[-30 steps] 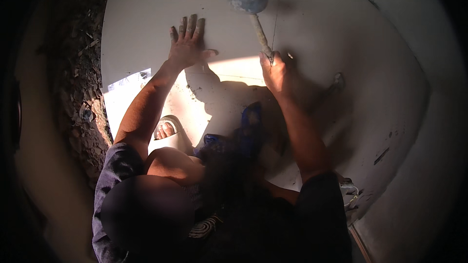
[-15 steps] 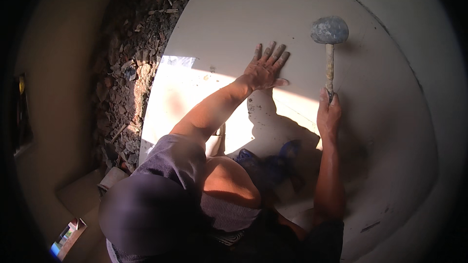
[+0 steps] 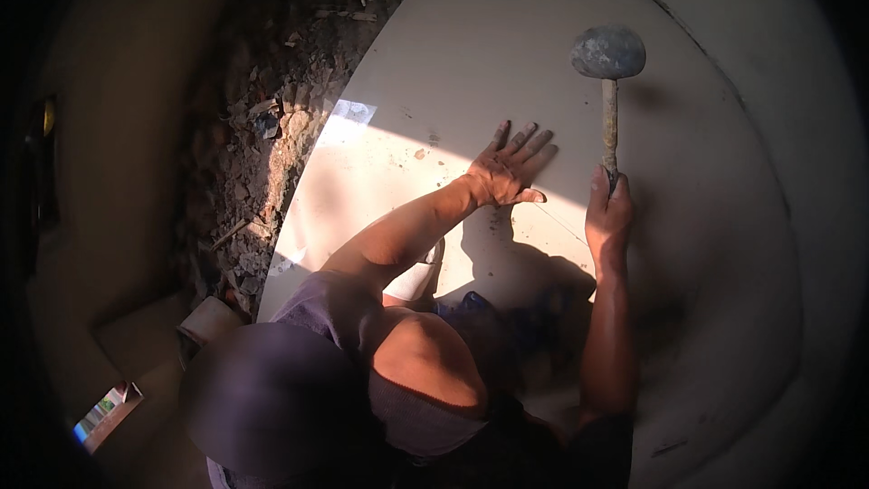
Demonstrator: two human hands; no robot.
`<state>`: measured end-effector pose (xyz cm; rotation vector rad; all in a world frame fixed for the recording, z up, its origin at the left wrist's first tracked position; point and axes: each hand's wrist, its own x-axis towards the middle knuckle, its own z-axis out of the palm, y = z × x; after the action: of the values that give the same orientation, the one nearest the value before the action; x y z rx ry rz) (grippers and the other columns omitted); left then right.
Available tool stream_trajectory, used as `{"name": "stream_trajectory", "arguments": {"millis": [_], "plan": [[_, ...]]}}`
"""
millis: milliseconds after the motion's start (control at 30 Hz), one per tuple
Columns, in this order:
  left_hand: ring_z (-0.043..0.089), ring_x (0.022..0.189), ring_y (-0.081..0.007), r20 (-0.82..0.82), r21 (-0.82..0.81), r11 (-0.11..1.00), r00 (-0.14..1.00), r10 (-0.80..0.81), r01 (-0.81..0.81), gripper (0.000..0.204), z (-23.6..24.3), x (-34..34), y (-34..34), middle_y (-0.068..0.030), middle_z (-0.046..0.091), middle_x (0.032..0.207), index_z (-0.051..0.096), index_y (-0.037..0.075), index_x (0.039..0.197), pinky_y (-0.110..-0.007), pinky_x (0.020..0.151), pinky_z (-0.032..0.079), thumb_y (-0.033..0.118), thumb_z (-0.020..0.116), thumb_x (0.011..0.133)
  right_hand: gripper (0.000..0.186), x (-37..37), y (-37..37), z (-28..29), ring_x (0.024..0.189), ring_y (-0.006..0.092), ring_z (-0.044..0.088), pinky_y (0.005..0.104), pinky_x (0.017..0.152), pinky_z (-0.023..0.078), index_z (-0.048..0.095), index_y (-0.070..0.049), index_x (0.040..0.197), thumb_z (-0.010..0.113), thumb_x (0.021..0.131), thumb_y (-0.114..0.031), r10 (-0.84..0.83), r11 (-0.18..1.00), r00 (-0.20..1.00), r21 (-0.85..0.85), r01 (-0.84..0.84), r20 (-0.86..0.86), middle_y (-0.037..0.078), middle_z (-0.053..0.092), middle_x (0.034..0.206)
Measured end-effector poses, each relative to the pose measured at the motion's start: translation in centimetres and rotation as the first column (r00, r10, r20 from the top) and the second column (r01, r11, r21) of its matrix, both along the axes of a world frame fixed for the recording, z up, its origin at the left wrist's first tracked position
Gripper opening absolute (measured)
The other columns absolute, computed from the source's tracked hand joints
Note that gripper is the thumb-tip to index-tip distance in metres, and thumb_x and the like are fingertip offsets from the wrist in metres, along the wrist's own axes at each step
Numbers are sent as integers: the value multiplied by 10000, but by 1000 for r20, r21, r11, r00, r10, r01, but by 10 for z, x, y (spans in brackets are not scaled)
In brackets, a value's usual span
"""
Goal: The person kneels on the floor and uses a rubber mallet to tap white tiles into place. They then stand, move buckets, and clear rubble from the floor by hand.
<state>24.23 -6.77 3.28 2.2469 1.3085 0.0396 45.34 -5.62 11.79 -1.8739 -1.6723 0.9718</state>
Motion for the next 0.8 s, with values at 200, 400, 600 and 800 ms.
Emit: {"name": "stream_trajectory", "arguments": {"millis": [200, 400, 600, 800], "plan": [[50, 1455, -388, -189, 139, 899, 880, 435, -415, 1192, -2, -67, 14, -177, 113, 1575, 162, 76, 1513, -651, 1116, 42, 892, 388, 675, 377, -28, 5, -26, 724, 371, 576, 378, 703, 474, 543, 60, 959, 497, 980, -313, 54, 969, 998, 238, -59, 29, 232, 598, 791], [40, 1448, -415, -171, 131, 903, 888, 427, -409, 1199, -3, -67, 15, -173, 99, 1578, 162, 84, 1516, -665, 1107, 52, 886, 414, 661, 371, -11, -7, -44, 746, 361, 601, 388, 703, 469, 571, 50, 971, 524, 963, -318, -47, 995, 997, 87, 41, 61, 241, 613, 814], [56, 1453, -394, -190, 118, 916, 896, 400, -384, 1161, -5, -65, 12, -149, 100, 1584, 157, 111, 1521, -657, 1108, 77, 877, 401, 684, 397, 4, -16, -29, 830, 376, 636, 416, 733, 473, 567, 43, 1054, 513, 974, -342, 8, 999, 977, -51, 3, 214, 246, 627, 850], [41, 1458, -376, -160, 88, 928, 914, 372, -362, 1165, -5, -63, 11, -149, 87, 1586, 145, 116, 1523, -640, 1122, 59, 880, 402, 682, 395, 15, 42, 40, 803, 386, 628, 427, 717, 478, 532, 24, 1127, 505, 982, -342, 219, 973, 930, -142, -184, 297, 234, 622, 860]]}}
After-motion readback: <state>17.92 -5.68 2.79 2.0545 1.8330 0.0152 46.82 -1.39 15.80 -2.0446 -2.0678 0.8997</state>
